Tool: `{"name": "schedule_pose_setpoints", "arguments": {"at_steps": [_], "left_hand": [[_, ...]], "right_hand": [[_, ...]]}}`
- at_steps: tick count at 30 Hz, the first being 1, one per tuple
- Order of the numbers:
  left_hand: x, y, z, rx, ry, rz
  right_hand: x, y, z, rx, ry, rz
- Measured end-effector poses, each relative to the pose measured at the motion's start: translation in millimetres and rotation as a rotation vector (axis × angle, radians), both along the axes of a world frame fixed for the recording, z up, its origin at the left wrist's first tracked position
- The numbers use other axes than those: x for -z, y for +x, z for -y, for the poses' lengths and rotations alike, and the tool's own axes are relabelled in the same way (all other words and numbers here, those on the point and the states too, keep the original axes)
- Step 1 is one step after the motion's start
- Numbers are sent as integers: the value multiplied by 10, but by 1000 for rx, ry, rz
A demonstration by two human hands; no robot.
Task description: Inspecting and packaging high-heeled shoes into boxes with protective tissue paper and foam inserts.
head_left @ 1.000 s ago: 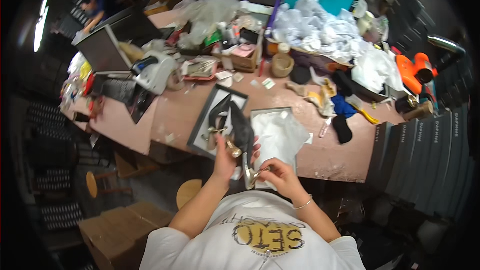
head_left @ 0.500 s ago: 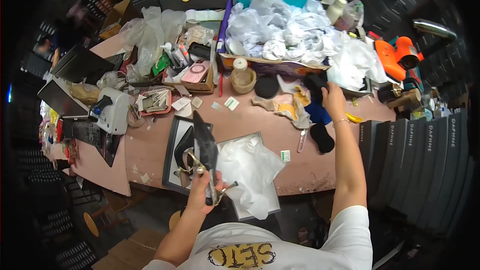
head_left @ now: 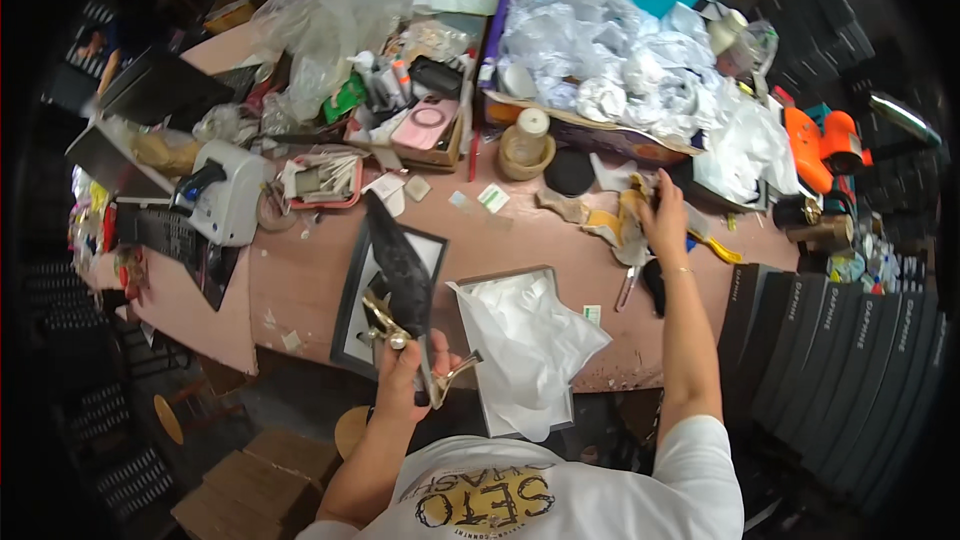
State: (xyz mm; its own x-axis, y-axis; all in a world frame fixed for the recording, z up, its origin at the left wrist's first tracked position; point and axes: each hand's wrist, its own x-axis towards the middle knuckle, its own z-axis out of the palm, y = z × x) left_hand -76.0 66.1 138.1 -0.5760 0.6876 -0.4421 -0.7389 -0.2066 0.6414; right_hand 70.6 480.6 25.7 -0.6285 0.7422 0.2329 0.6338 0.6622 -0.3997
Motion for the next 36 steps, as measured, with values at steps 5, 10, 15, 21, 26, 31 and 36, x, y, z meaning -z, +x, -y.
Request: {"name": "schedule_pose_setpoints", "arguments": {"at_steps": [5,10,15,21,26,31,36], "left_hand": [[78,69,338,-96,22,46],[85,159,310,-113,-24,139],[33,137,127,-112,-79,107],[119,61,46,-126,56,302],[-94,194,-56,-96,38,226],[-107,204,55,-228,61,327],[-162,396,257,-215,203,290]], "right_hand": [[132,-79,-28,300,-160,-483],[613,289,-373,362,-321,16],[353,51,-20,327,-195,-66],[-124,-662,521,-180,41,-218],[-9,-741,580,-189,-64,-136],[-469,293,1077,-97,-424,-276],[-531,733,2422,56,-1208,-558]]}}
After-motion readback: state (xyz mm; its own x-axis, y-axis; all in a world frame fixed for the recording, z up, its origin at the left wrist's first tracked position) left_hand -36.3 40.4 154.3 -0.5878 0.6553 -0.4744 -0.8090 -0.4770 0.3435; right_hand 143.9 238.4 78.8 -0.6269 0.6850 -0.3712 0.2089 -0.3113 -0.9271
